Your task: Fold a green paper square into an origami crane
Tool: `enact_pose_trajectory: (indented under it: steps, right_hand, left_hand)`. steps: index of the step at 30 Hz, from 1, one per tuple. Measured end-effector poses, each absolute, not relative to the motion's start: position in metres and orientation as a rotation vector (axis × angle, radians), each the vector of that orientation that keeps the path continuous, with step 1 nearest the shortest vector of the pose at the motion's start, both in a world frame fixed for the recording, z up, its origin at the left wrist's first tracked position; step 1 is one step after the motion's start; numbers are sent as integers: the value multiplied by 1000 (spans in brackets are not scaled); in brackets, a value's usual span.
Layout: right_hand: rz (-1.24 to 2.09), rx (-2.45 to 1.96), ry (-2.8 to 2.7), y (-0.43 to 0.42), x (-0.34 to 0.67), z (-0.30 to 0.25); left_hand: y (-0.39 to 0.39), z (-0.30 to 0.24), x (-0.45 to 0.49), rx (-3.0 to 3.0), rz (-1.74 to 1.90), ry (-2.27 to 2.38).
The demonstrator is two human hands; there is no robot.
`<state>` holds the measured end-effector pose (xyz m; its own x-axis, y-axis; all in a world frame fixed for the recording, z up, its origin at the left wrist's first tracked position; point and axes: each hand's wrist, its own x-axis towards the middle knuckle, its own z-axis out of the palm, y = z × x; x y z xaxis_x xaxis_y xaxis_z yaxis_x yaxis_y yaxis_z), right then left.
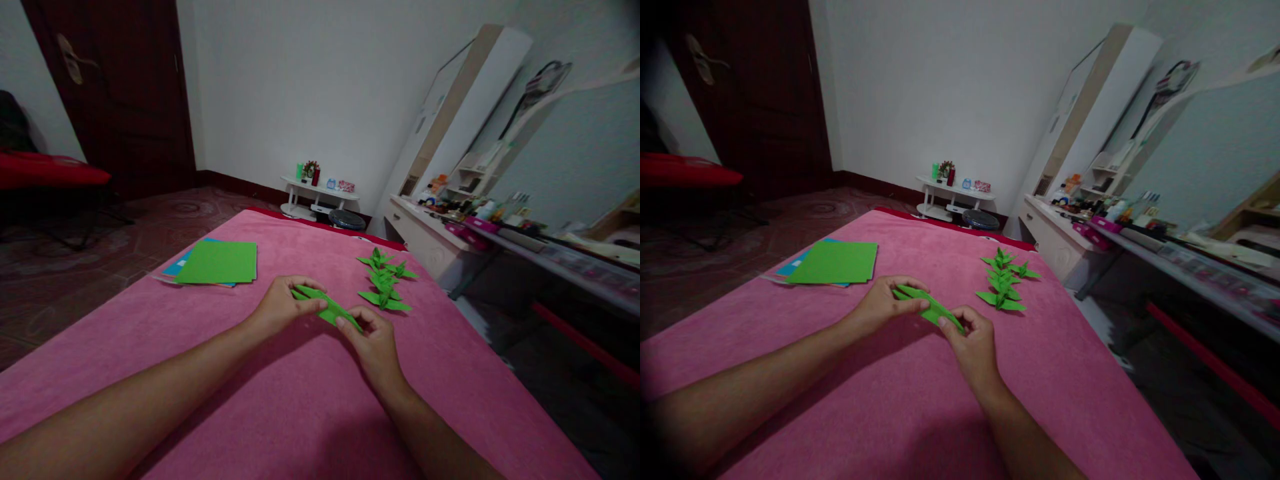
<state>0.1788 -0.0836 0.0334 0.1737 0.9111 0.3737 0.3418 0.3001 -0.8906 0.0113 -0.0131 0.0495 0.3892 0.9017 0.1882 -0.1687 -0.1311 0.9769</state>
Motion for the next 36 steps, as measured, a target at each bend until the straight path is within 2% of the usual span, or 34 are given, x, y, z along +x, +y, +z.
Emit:
enact_pose_trajectory:
  steps: [4, 8, 16, 24, 36]
  right_hand:
    - [699, -1219, -1254, -89, 168, 33]
    - [774, -1175, -1180, -91, 164, 30]
    - [1183, -955, -1126, -88, 177, 21]
    - [1419, -912, -1095, -86, 180, 17]
    - [1425, -932, -1107, -85, 182, 13]
  left_hand:
    - [-26, 45, 25, 887, 1118, 556]
    - [-41, 31, 42, 759, 982, 514]
    - [-30, 23, 35, 1023, 906, 559]
    - [-29, 16, 24, 956, 754, 488]
    - [-29, 15, 20, 969, 728, 450]
